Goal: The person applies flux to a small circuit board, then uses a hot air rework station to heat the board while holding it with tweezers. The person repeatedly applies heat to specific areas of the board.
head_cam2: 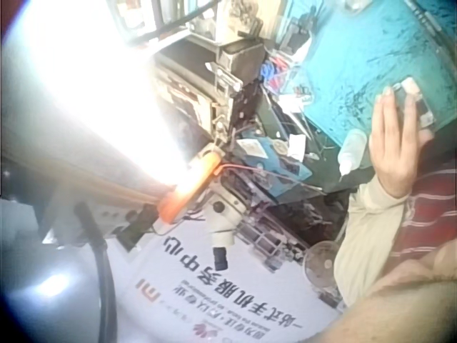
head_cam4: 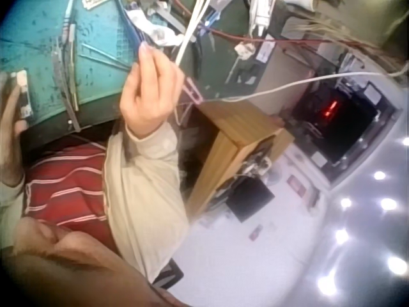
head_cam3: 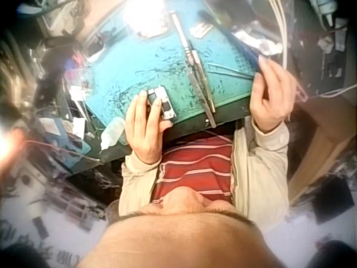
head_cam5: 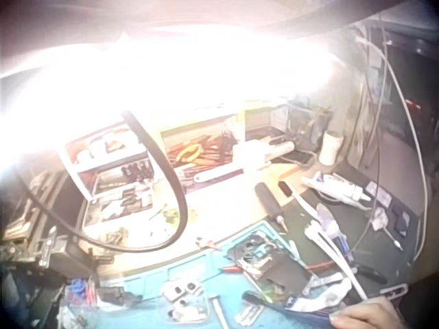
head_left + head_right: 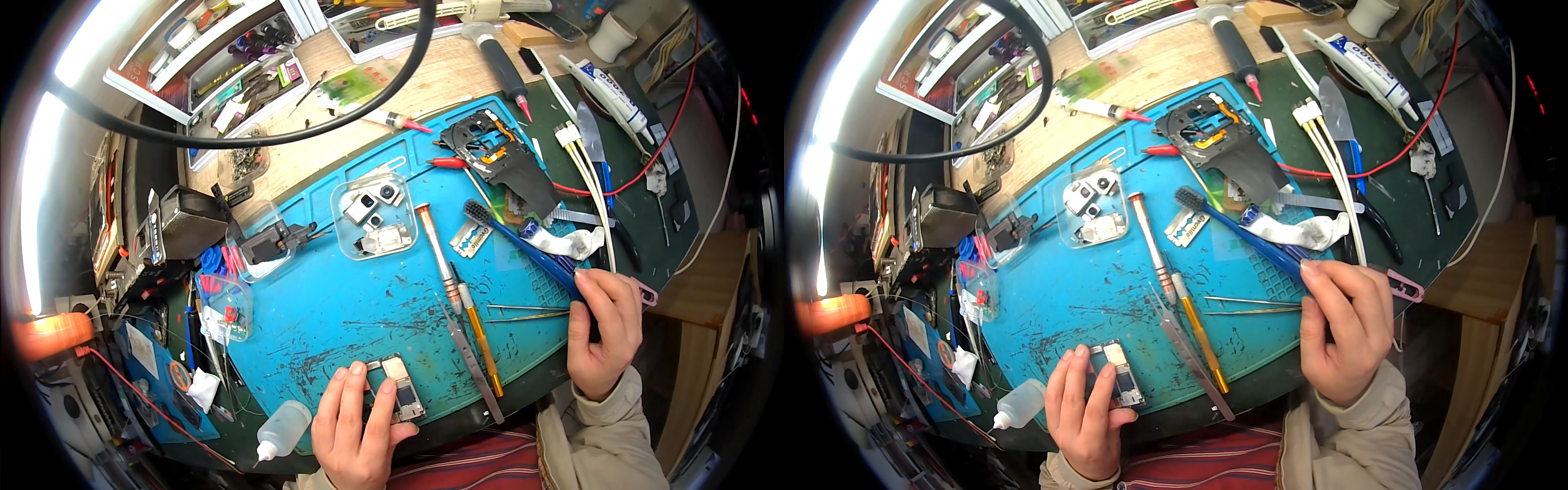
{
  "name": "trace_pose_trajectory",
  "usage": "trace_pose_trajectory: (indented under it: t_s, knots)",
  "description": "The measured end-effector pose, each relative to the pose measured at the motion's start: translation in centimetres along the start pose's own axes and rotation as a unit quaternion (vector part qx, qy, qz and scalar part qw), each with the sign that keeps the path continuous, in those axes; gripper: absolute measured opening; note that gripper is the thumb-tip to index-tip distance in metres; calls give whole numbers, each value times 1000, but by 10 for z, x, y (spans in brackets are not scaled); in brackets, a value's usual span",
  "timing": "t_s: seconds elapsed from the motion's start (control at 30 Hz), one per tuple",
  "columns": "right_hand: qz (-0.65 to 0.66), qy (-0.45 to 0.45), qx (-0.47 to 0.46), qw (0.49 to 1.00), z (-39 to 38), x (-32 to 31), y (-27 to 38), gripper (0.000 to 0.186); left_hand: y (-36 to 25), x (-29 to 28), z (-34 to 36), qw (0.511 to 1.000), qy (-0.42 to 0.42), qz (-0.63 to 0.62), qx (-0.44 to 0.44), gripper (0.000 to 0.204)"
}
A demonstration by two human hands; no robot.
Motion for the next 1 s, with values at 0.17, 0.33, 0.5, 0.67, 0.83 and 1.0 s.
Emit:
trace_pose_trajectory:
  t_s: [0.17,0.33,0.5,0.67,0.83,1.0]
  knots:
    - [2,1,-1,1000,1,-1,-1,40,6,8,-8,999,29,12,-30,55]
    - [3,0,-2,1000,0,-1,-1,39,7,9,-12,999,38,14,-32,58]
    - [12,-4,-2,1000,1,-1,-1,39,8,8,-12,998,33,-5,-44,59]
    - [16,-7,-3,1000,2,-2,0,39,8,6,-12,999,24,-15,-42,58]
    - [19,-7,-4,1000,1,-2,-1,40,8,7,-12,999,23,-19,-40,58]
    - [18,-7,-6,1000,1,-2,-1,40,8,7,-12,999,25,-19,-39,58]
Point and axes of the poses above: each hand's wrist, its own z-axis towards the middle knuckle, its own x-axis out of the palm, y = z × x, the point moved 8 cm from there along z, towards the middle knuckle, and after that the axes turned 2 degrees about -x, right-handed, at the moved point
